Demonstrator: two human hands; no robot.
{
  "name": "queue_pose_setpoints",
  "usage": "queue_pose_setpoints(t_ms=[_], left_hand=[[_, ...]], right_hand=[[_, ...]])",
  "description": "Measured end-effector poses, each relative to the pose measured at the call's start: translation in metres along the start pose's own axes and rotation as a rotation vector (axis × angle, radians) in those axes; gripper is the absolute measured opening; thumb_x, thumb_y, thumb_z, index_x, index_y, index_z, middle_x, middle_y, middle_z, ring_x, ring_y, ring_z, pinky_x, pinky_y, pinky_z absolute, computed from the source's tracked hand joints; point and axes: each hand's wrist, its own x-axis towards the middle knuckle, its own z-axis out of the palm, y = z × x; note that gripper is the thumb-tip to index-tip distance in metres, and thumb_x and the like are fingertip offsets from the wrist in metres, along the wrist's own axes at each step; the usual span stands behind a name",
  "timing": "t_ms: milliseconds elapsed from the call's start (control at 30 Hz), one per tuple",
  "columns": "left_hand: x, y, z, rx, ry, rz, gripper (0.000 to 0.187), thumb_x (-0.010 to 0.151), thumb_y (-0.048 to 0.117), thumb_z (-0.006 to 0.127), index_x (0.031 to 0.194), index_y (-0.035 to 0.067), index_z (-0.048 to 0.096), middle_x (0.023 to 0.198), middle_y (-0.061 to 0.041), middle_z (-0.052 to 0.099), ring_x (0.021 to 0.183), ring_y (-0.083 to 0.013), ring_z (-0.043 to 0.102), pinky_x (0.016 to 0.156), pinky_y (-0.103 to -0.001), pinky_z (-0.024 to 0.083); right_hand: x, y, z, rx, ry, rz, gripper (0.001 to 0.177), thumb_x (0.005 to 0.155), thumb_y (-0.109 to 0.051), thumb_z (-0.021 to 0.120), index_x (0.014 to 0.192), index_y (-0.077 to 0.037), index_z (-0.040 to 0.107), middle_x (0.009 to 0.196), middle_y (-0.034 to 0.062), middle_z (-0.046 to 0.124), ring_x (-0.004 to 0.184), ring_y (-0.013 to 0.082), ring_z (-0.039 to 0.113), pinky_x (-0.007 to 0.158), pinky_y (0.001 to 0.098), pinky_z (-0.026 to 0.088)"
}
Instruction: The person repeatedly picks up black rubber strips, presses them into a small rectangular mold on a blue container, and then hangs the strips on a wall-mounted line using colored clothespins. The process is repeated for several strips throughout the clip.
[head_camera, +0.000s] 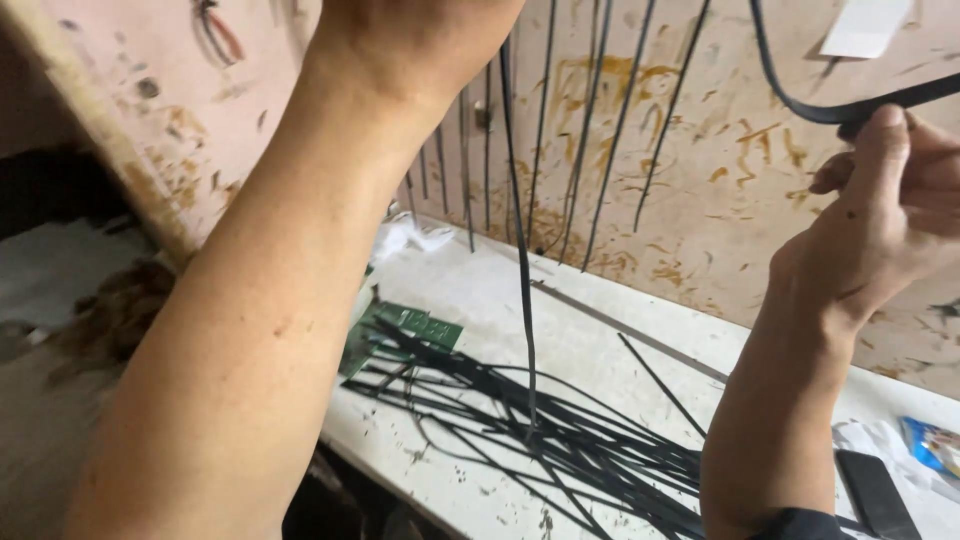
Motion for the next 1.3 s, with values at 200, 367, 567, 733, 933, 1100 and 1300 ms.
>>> queue_pose_setpoints(t_ms=[200, 367, 567, 733, 933, 1100, 1300], left_hand=[[-0.053, -0.012, 0.064, -0.200, 0.108, -0.060, 0.014, 0.112, 0.005, 0.068, 0.099, 0.001, 0.066, 0.088, -0.009, 0.062, 0.076, -0.0237, 0.058, 0.066, -0.035, 0.048], [0.006, -0.126, 0.211, -0.414, 0.175, -0.118, 0.013, 0.111, 0.001, 0.065, 0.098, 0.000, 0.063, 0.086, -0.010, 0.059, 0.074, -0.0244, 0.055, 0.065, -0.036, 0.048], [0.034, -0.219, 0.306, -0.593, 0.036, -0.258, 0.011, 0.104, -0.002, 0.074, 0.095, -0.003, 0.067, 0.083, -0.012, 0.067, 0.071, -0.0228, 0.060, 0.062, -0.034, 0.049], [0.068, -0.252, 0.350, -0.728, 0.003, -0.339, 0.009, 0.096, -0.001, 0.077, 0.092, -0.001, 0.069, 0.074, -0.009, 0.065, 0.063, -0.0217, 0.060, 0.057, -0.032, 0.051], [0.093, -0.282, 0.378, -0.871, -0.127, -0.475, 0.006, 0.096, -0.001, 0.074, 0.093, -0.003, 0.069, 0.084, -0.013, 0.072, 0.073, -0.0225, 0.068, 0.065, -0.032, 0.058], [0.095, -0.279, 0.397, -0.928, -0.260, -0.572, 0.007, 0.098, 0.005, 0.072, 0.094, 0.000, 0.069, 0.079, -0.010, 0.068, 0.068, -0.0197, 0.063, 0.058, -0.030, 0.054], [0.083, -0.260, 0.433, -0.920, -0.438, -0.582, 0.011, 0.098, 0.009, 0.073, 0.089, 0.006, 0.067, 0.071, -0.003, 0.065, 0.060, -0.0153, 0.059, 0.052, -0.028, 0.048]], right_hand=[[-0.022, 0.023, 0.021, 0.002, 0.068, -0.174, 0.016, 0.108, -0.002, 0.074, 0.094, 0.002, 0.065, 0.082, 0.0146, 0.066, 0.062, 0.0208, 0.059, 0.052, 0.0336, 0.051], [0.044, 0.059, 0.139, -0.344, 0.039, -0.352, 0.018, 0.107, 0.015, 0.068, 0.091, 0.008, 0.064, 0.068, 0.0178, 0.064, 0.056, 0.0233, 0.062, 0.054, 0.0369, 0.050], [0.127, 0.068, 0.266, -0.499, 0.121, -0.281, 0.013, 0.099, 0.020, 0.075, 0.095, 0.009, 0.069, 0.079, 0.0181, 0.070, 0.072, 0.0212, 0.069, 0.062, 0.0334, 0.059], [0.193, 0.052, 0.320, -0.493, 0.067, -0.218, 0.014, 0.100, 0.019, 0.075, 0.092, 0.010, 0.068, 0.080, 0.0181, 0.068, 0.070, 0.0178, 0.065, 0.063, 0.0304, 0.053], [0.253, 0.023, 0.370, -0.600, -0.002, -0.222, 0.012, 0.102, 0.016, 0.072, 0.094, 0.009, 0.066, 0.087, 0.0152, 0.067, 0.081, 0.0177, 0.060, 0.073, 0.0299, 0.051], [0.289, 0.005, 0.386, -0.664, -0.060, -0.254, 0.010, 0.101, 0.017, 0.072, 0.095, 0.011, 0.066, 0.089, 0.0179, 0.068, 0.081, 0.0196, 0.062, 0.071, 0.0290, 0.052], [0.318, 0.001, 0.393, -0.773, -0.101, -0.323, 0.012, 0.100, 0.015, 0.072, 0.090, 0.008, 0.068, 0.085, 0.0168, 0.069, 0.076, 0.0194, 0.060, 0.069, 0.0304, 0.050]])
